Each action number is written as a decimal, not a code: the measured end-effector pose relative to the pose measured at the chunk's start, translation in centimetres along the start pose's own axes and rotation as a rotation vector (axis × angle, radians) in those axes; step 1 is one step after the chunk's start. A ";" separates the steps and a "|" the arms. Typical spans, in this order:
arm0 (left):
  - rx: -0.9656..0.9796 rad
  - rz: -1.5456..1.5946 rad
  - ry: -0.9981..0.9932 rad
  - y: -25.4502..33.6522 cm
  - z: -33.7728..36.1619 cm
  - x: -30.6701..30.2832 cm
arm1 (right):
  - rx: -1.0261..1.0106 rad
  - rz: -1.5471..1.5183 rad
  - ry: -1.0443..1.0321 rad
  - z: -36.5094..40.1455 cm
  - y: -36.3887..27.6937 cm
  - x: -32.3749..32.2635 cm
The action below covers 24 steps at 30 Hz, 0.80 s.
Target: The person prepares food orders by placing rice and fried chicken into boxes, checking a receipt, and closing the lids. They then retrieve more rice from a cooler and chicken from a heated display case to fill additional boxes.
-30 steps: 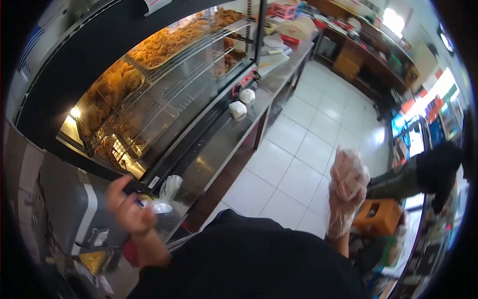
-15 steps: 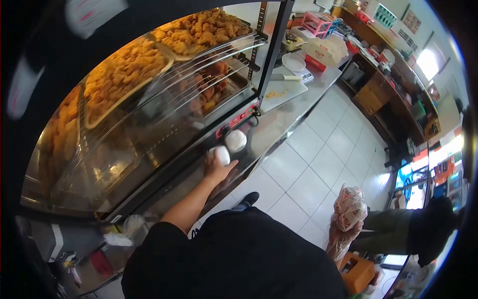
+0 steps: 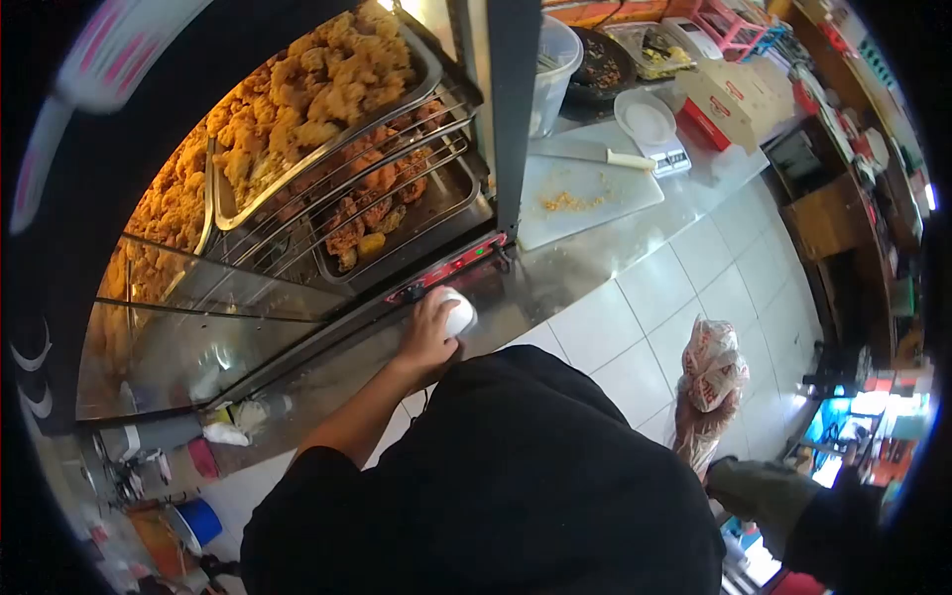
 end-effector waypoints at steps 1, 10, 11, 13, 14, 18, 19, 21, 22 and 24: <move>-0.087 -0.044 -0.039 -0.1 -0.3 0.6 | 0.022 0.000 -0.008 -1.8 -0.6 0.1; -0.755 0.051 0.020 3.6 -4.0 2.6 | 0.221 0.175 -0.188 -21.2 -9.0 5.3; -0.846 0.116 -0.005 3.8 -4.4 3.5 | 0.243 0.195 -0.247 -23.5 -10.2 6.4; -0.863 -0.116 -0.014 7.5 -6.3 4.4 | 0.311 0.226 -0.438 -28.6 -12.6 8.8; -0.833 -0.099 0.018 8.1 -6.5 5.8 | 0.273 0.261 -0.460 -29.8 -13.6 11.3; -0.948 0.089 0.190 7.8 -5.7 10.1 | 0.278 0.323 -0.481 -37.3 -16.1 15.2; -1.025 0.166 0.185 8.3 -5.7 10.2 | 0.280 0.333 -0.453 -38.8 -16.1 16.1; -1.073 0.224 0.193 8.9 -6.7 9.8 | 0.317 0.326 -0.502 -41.4 -15.4 17.4; -1.176 0.279 0.149 9.1 -7.3 9.6 | 0.352 0.312 -0.506 -42.6 -14.8 17.6; -1.362 0.305 0.087 9.0 -7.6 9.5 | 0.343 0.288 -0.560 -44.0 -14.0 19.2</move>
Point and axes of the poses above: each hand's wrist, its own z-axis away from the middle knuckle, its own x-axis out of the palm, y = z × x, the point moved 3 cm from there along -z, towards the middle knuckle, and after that the axes turned 10 degrees about y, right-handed, at the moved point
